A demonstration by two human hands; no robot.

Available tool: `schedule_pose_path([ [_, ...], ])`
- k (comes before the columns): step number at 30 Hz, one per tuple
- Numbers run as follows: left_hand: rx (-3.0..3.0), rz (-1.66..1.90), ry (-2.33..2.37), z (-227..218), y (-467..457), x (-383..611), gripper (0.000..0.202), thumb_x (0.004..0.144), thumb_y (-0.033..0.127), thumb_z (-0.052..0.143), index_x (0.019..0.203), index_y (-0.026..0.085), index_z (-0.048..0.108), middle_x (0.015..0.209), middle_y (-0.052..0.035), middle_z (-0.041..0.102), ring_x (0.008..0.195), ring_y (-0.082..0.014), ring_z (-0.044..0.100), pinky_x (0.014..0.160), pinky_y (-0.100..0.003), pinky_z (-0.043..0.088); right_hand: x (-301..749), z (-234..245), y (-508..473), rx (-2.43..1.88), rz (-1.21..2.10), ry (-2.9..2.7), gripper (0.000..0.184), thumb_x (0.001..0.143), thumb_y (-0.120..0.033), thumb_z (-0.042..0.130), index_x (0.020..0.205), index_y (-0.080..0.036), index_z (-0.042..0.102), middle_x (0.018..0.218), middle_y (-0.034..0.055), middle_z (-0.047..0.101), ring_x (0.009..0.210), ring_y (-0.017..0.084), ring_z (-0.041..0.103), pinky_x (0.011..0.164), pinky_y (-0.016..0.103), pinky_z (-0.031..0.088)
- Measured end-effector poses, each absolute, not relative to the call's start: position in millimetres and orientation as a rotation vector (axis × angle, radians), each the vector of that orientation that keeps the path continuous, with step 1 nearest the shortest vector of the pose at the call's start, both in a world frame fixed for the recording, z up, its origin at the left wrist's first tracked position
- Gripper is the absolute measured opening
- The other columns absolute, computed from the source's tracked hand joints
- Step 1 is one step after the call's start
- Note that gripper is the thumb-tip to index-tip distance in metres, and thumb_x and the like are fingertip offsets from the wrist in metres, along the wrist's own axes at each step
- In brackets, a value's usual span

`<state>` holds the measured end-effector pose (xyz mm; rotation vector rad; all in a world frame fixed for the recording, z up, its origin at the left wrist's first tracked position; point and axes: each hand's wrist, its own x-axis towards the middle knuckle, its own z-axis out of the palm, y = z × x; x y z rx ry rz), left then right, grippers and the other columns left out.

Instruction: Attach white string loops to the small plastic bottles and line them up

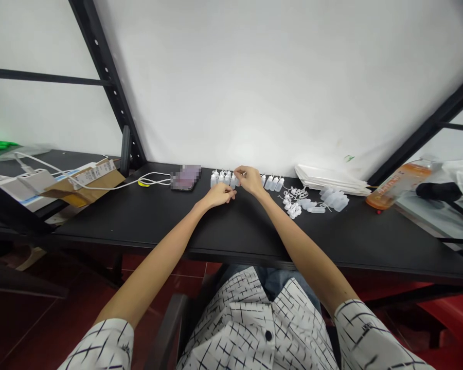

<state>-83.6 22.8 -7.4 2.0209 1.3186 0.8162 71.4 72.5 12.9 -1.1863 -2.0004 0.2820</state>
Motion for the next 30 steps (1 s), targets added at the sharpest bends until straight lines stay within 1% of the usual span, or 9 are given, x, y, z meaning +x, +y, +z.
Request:
schedule_pose_path([
  [4,2.037,0.808,1.320,-7,24,-84,0.033,0.086,0.032,0.053,0.062,0.015,0.067,0.048,-0.0004,0.056,0.048,-0.0129,0.049,0.055,-0.027,0.036,71,14,70,-1.185,0.264,-2.010,0.021,0.088,-0.028,0.052,0.091,-0.021,0.071,0.088,0.0010,0.072,0.069,0.015,0.062,0.066,0.025,0.043],
  [8,2.045,0.802,1.333,-8,25,-85,0.032,0.085,0.034,0.054,0.064,0.015,0.068,0.049,-0.0005,0.058,0.047,-0.0131,0.048,0.053,-0.026,0.035,72,15,67,-1.195,0.263,-2.007,0.021,0.087,-0.027,0.052,0.095,-0.021,0.071,0.088,0.0012,0.072,0.071,0.016,0.063,0.066,0.026,0.043],
  [11,2.046,0.797,1.331,-7,24,-85,0.032,0.085,0.035,0.054,0.064,0.015,0.068,0.048,0.0001,0.056,0.048,-0.0125,0.049,0.053,-0.025,0.035,76,17,64,-1.202,0.250,-2.001,0.022,0.087,-0.026,0.052,0.098,-0.022,0.070,0.090,0.0013,0.072,0.071,0.016,0.063,0.067,0.026,0.044],
  [20,2.041,0.787,1.305,-7,23,-86,0.032,0.084,0.036,0.053,0.065,0.014,0.066,0.049,0.0015,0.054,0.045,-0.0102,0.045,0.053,-0.023,0.035,111,27,46,-1.214,0.010,-2.038,0.023,0.088,-0.024,0.051,0.102,-0.021,0.070,0.094,0.0032,0.072,0.074,0.017,0.063,0.070,0.028,0.042],
  [23,2.030,0.790,1.307,-8,23,-86,0.034,0.083,0.039,0.054,0.065,0.014,0.066,0.049,0.0017,0.053,0.045,-0.0100,0.045,0.052,-0.023,0.035,129,28,41,-1.281,-0.056,-2.041,0.023,0.088,-0.024,0.052,0.101,-0.022,0.070,0.097,0.0037,0.072,0.074,0.017,0.062,0.068,0.028,0.041],
  [30,1.997,0.789,1.325,-6,20,-86,0.034,0.082,0.043,0.056,0.065,0.014,0.065,0.049,0.0018,0.053,0.045,-0.0095,0.045,0.051,-0.022,0.034,181,36,36,-1.397,-0.217,-1.986,0.024,0.089,-0.025,0.049,0.091,-0.019,0.073,0.092,0.0056,0.073,0.084,0.020,0.064,0.068,0.028,0.039],
])
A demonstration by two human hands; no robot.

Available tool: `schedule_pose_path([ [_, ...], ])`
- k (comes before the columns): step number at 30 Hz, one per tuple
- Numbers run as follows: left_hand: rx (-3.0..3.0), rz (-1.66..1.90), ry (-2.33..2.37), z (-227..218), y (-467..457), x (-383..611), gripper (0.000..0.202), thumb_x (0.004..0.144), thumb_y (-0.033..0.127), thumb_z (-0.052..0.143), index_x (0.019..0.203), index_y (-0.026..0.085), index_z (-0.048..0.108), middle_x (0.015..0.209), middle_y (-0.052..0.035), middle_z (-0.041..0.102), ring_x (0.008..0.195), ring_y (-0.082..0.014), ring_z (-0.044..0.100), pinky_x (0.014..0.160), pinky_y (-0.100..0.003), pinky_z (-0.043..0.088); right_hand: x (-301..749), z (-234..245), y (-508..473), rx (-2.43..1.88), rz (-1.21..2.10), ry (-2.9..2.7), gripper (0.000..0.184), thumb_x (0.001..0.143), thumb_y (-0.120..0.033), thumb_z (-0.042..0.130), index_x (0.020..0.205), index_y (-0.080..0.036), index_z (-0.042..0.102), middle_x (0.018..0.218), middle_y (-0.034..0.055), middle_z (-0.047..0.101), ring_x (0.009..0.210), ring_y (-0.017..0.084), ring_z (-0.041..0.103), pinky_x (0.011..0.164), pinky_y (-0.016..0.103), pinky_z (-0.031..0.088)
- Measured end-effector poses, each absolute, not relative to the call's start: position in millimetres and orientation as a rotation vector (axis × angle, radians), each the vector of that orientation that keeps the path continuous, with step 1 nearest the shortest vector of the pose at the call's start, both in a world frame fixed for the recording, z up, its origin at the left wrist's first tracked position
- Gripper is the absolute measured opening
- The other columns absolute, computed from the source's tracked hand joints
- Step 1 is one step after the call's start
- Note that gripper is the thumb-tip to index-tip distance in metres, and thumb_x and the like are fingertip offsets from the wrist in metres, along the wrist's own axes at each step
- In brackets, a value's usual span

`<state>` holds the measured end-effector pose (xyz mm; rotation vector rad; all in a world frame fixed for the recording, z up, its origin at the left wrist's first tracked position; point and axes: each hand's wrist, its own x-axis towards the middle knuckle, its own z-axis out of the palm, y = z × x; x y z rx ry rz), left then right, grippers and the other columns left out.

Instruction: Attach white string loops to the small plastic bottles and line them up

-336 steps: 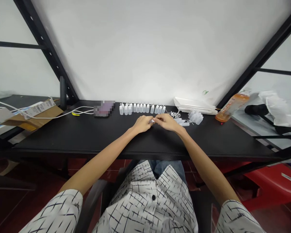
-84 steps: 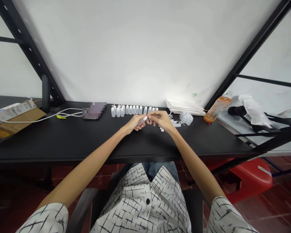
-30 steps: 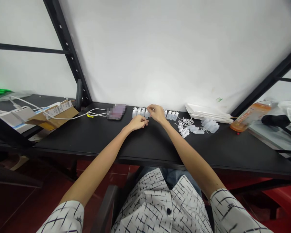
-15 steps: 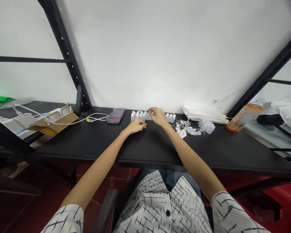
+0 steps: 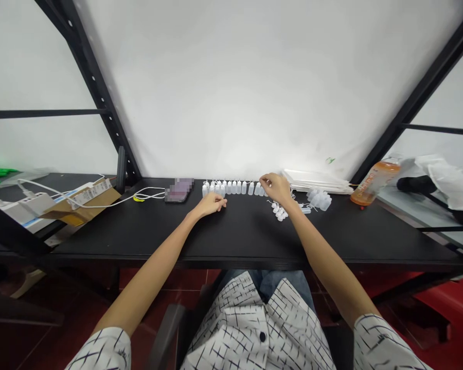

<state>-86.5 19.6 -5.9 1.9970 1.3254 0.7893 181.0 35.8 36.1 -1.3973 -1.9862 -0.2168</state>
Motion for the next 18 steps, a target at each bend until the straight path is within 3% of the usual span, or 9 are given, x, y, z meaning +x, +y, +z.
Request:
schedule_pose_path([
  [7,1.971,0.776,1.327,-6,21,-87,0.034,0.081,0.043,0.056,0.066,0.014,0.065,0.049,0.0023,0.052,0.044,-0.0085,0.042,0.049,-0.021,0.033,241,25,33,-1.827,-0.384,-1.850,0.024,0.086,-0.028,0.052,0.087,-0.019,0.074,0.091,0.0101,0.074,0.087,0.026,0.065,0.064,0.030,0.037],
  [14,1.980,0.771,1.305,-6,21,-89,0.036,0.080,0.047,0.057,0.068,0.014,0.066,0.049,0.0020,0.051,0.048,-0.0102,0.047,0.050,-0.022,0.035,256,33,23,-2.183,-0.286,-1.804,0.035,0.078,-0.050,0.063,0.083,-0.018,0.076,0.088,0.0146,0.073,0.088,0.030,0.067,0.069,0.033,0.041],
  [18,1.991,0.765,1.305,-5,20,-89,0.037,0.080,0.048,0.057,0.068,0.014,0.066,0.050,0.0017,0.051,0.049,-0.0107,0.048,0.052,-0.022,0.036,260,39,17,-2.260,-0.144,-1.860,0.044,0.071,-0.063,0.066,0.079,-0.021,0.075,0.085,0.0115,0.073,0.088,0.030,0.066,0.071,0.035,0.042],
])
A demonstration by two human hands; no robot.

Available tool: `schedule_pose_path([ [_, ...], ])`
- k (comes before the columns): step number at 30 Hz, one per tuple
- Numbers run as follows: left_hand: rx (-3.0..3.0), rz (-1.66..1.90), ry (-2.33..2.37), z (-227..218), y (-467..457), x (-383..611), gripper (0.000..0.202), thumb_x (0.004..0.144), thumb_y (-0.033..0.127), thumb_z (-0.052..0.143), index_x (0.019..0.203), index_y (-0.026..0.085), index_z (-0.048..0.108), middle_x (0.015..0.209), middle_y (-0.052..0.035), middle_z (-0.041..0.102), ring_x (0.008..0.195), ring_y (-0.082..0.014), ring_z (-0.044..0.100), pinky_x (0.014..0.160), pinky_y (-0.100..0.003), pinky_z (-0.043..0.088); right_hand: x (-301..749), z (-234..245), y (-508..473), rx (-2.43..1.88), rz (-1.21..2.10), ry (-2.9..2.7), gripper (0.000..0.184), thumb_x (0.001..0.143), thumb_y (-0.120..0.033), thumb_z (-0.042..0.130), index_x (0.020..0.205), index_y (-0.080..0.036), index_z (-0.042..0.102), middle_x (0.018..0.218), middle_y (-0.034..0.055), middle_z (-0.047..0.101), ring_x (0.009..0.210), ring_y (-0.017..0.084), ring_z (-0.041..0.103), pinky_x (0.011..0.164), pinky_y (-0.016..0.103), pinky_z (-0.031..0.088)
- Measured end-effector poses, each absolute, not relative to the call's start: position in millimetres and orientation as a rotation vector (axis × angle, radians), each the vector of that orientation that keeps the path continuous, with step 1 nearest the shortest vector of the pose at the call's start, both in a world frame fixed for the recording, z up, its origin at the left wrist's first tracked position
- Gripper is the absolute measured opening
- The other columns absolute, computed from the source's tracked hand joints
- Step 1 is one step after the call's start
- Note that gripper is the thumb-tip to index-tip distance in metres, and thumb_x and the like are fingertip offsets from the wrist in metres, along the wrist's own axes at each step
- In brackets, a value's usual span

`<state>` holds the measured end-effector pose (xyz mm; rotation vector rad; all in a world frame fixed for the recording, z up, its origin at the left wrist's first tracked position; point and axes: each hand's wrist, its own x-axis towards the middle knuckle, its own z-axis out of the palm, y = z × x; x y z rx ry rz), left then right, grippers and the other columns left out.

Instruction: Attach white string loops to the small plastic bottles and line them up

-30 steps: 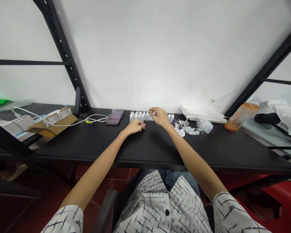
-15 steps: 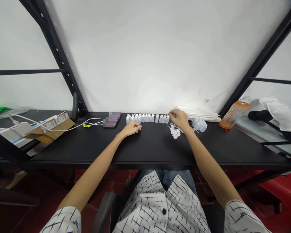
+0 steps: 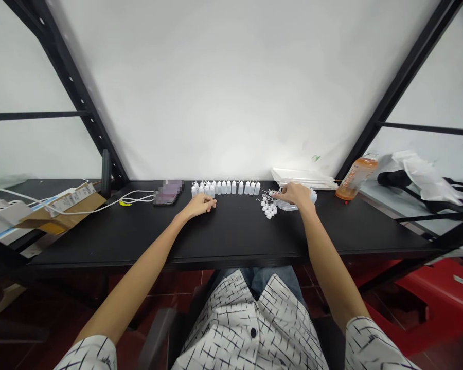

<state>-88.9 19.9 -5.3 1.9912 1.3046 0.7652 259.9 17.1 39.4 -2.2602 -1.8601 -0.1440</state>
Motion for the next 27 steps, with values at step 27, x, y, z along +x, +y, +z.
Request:
schedule_pose_path([
  [27,2.110,0.780,1.304,1,8,-80,0.040,0.085,0.048,0.052,0.068,0.015,0.067,0.052,0.0011,0.055,0.049,-0.0113,0.051,0.054,-0.023,0.038,260,38,19,-1.990,-0.012,-1.589,0.044,0.077,-0.058,0.057,0.080,-0.018,0.075,0.084,0.0123,0.073,0.086,0.029,0.064,0.069,0.033,0.041],
])
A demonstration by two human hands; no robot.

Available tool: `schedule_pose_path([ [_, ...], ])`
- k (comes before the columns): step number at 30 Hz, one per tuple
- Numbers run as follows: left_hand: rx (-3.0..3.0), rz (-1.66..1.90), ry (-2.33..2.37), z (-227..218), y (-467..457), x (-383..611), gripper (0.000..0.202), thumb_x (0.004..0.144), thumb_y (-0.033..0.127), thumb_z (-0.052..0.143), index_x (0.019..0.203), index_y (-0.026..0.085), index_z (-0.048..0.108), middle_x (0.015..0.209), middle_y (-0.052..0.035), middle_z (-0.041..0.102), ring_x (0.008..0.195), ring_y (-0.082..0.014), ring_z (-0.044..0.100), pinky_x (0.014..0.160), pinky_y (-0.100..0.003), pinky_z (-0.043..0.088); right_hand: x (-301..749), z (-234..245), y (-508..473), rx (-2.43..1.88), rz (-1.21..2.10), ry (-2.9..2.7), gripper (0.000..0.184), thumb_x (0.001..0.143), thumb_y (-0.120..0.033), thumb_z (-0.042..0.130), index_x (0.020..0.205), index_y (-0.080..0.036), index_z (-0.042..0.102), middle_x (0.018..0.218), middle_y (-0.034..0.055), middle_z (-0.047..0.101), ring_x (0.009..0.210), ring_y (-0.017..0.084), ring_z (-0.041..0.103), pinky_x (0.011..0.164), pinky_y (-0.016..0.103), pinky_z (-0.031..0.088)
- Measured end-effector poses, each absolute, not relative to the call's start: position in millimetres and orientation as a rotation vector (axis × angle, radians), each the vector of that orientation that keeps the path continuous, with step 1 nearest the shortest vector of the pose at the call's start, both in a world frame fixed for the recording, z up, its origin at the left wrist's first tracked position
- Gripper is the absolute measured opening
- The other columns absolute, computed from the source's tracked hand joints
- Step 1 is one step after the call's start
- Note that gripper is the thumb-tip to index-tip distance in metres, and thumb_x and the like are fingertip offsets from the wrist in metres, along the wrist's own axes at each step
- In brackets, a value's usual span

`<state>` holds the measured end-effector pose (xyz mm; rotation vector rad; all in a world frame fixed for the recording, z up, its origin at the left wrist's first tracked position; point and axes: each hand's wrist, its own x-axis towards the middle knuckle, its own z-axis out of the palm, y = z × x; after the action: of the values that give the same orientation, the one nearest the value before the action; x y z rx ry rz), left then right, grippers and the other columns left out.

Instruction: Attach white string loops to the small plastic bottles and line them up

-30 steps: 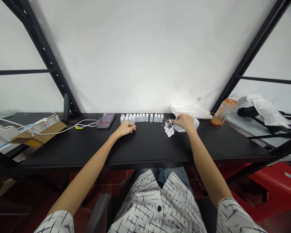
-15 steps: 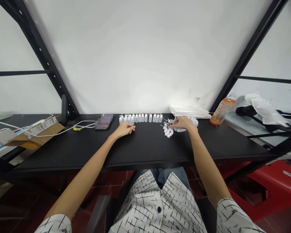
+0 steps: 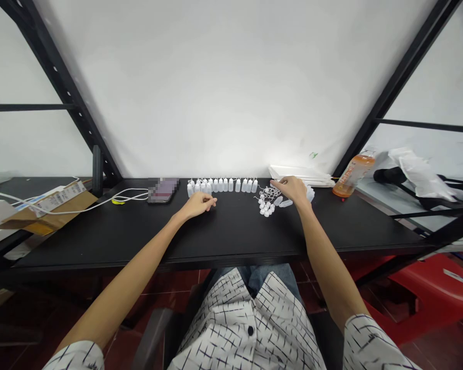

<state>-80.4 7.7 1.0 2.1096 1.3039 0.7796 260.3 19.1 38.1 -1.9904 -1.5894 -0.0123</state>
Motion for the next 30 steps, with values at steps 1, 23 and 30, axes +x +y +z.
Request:
schedule_pose_path([
  [1,2.079,0.792,1.281,1,7,-80,0.039,0.086,0.047,0.052,0.069,0.015,0.067,0.052,0.0013,0.055,0.047,-0.0103,0.049,0.051,-0.023,0.037,258,38,19,-1.955,-0.017,-1.582,0.043,0.078,-0.057,0.057,0.080,-0.018,0.075,0.085,0.0120,0.073,0.086,0.028,0.065,0.070,0.033,0.042],
  [23,1.614,1.196,1.121,-5,1,-52,0.036,0.075,0.033,0.072,0.102,0.013,0.061,0.086,-0.0082,0.072,0.070,-0.0167,0.068,0.052,-0.021,0.046,168,35,17,-1.211,0.034,-2.075,0.034,0.078,-0.044,0.070,0.101,-0.019,0.069,0.106,0.0068,0.071,0.071,0.016,0.063,0.073,0.029,0.044],
  [30,1.855,1.086,1.161,-7,-1,-53,0.029,0.073,0.032,0.071,0.095,0.016,0.061,0.099,-0.0112,0.076,0.079,-0.0195,0.068,0.073,-0.031,0.050,246,36,34,-1.841,0.082,-1.838,0.024,0.077,-0.023,0.065,0.100,-0.020,0.071,0.097,0.0045,0.074,0.091,0.021,0.066,0.075,0.029,0.047],
])
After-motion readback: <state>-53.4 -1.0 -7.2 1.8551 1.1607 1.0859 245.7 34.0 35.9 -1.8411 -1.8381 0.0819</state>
